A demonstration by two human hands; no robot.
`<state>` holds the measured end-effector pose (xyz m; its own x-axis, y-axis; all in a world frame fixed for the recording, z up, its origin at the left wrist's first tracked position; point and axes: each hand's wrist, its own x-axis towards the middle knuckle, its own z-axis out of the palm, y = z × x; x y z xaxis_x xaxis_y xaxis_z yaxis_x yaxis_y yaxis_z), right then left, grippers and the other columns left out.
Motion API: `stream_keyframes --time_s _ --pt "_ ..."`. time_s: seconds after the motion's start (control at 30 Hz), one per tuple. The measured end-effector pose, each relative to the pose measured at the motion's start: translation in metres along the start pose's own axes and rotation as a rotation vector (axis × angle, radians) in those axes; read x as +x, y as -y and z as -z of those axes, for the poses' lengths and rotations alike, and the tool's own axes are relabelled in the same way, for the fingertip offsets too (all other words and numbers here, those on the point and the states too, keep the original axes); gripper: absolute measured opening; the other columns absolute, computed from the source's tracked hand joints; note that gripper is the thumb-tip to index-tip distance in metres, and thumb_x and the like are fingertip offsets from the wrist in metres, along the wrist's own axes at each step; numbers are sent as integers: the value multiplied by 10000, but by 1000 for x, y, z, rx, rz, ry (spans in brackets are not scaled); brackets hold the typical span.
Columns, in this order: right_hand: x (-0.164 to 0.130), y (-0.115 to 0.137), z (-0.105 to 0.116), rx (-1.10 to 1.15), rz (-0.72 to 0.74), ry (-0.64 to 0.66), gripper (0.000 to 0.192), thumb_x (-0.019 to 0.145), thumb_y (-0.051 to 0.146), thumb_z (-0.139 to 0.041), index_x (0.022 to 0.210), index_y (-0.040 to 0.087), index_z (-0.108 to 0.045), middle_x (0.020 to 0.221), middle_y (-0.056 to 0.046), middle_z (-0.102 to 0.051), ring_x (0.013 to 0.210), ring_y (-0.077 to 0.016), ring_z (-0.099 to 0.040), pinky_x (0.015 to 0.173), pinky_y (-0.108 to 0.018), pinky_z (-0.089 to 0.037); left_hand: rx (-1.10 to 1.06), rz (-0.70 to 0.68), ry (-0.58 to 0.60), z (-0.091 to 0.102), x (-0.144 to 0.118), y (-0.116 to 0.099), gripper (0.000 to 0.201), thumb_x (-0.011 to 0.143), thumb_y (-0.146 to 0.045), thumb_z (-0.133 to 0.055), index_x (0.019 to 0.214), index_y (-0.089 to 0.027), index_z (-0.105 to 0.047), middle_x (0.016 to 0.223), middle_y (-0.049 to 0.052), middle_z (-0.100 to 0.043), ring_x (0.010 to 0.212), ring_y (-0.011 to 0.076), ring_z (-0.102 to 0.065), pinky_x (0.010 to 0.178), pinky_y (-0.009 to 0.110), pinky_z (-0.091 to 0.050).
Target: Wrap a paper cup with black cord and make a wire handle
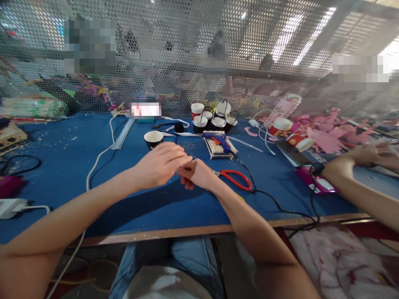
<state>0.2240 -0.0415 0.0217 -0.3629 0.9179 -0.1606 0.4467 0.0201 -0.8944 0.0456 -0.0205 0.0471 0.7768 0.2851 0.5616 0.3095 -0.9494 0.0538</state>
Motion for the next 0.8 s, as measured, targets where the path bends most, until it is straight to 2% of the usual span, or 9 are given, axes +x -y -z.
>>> stream_keyframes --time_s 0.1,0.2,0.33,0.4,0.5,0.57,0.63,0.67,0.8 --pt "-12 13 13 -327 36 42 227 833 247 -439 657 166 -559 526 12 -589 368 -81 -515 381 -207 -388 81 170 270 -13 4 -8 305 807 -98 -415 1068 -88 -571 895 159 -643 871 259 -590 818 408 -407" --pt "-19 31 28 -565 124 -1 292 848 263 -427 597 174 -548 541 4 -590 408 -78 -512 444 -218 -377 -58 313 368 -14 6 -6 218 820 -126 -423 926 -125 -614 821 120 -657 748 215 -610 675 313 -430" --pt "2 57 45 -683 236 -64 294 837 286 -479 582 171 -569 526 -2 -595 454 -88 -526 511 -225 -365 -495 556 223 -9 2 0 164 825 -173 -445 867 -150 -602 670 45 -632 607 144 -593 581 247 -428" --pt "32 69 49 -711 335 -111 294 850 292 -464 625 158 -598 547 -8 -611 477 -89 -538 544 -221 -367 -802 695 163 -12 -4 3 158 835 -239 -456 835 -144 -583 622 20 -602 543 115 -567 542 233 -437" --pt "97 77 45 -883 313 -216 341 893 301 -385 756 127 -644 646 -52 -658 594 -130 -588 606 -234 -388 -1199 814 90 -28 -16 8 206 802 -331 -537 817 -128 -571 606 8 -589 505 94 -550 525 232 -443" --pt "142 76 38 -1055 209 -175 315 894 204 -354 930 116 -654 780 -90 -690 756 -178 -620 663 -249 -403 -1337 913 -44 -41 -24 10 274 756 -384 -604 830 -122 -577 599 1 -587 478 82 -536 518 230 -435" --pt "182 71 30 -1094 207 -148 321 846 153 -438 1130 142 -587 999 -107 -676 919 -209 -603 731 -260 -407 -1418 1024 -198 -52 -30 12 323 707 -415 -656 812 -120 -577 586 -8 -578 471 74 -534 515 222 -433" --pt "197 68 26 -1107 203 -121 350 831 144 -461 1164 157 -570 1083 -109 -650 957 -210 -593 750 -258 -407 -1449 1056 -245 -57 -33 13 337 692 -419 -673 807 -116 -581 589 -7 -579 474 71 -534 527 224 -443" --pt "237 54 22 -1173 136 -30 278 786 156 -527 1029 105 -651 1075 -157 -645 985 -234 -590 792 -271 -410 -1502 1062 -258 -65 -36 17 363 697 -443 -671 828 -114 -593 603 7 -597 484 75 -548 534 224 -446"
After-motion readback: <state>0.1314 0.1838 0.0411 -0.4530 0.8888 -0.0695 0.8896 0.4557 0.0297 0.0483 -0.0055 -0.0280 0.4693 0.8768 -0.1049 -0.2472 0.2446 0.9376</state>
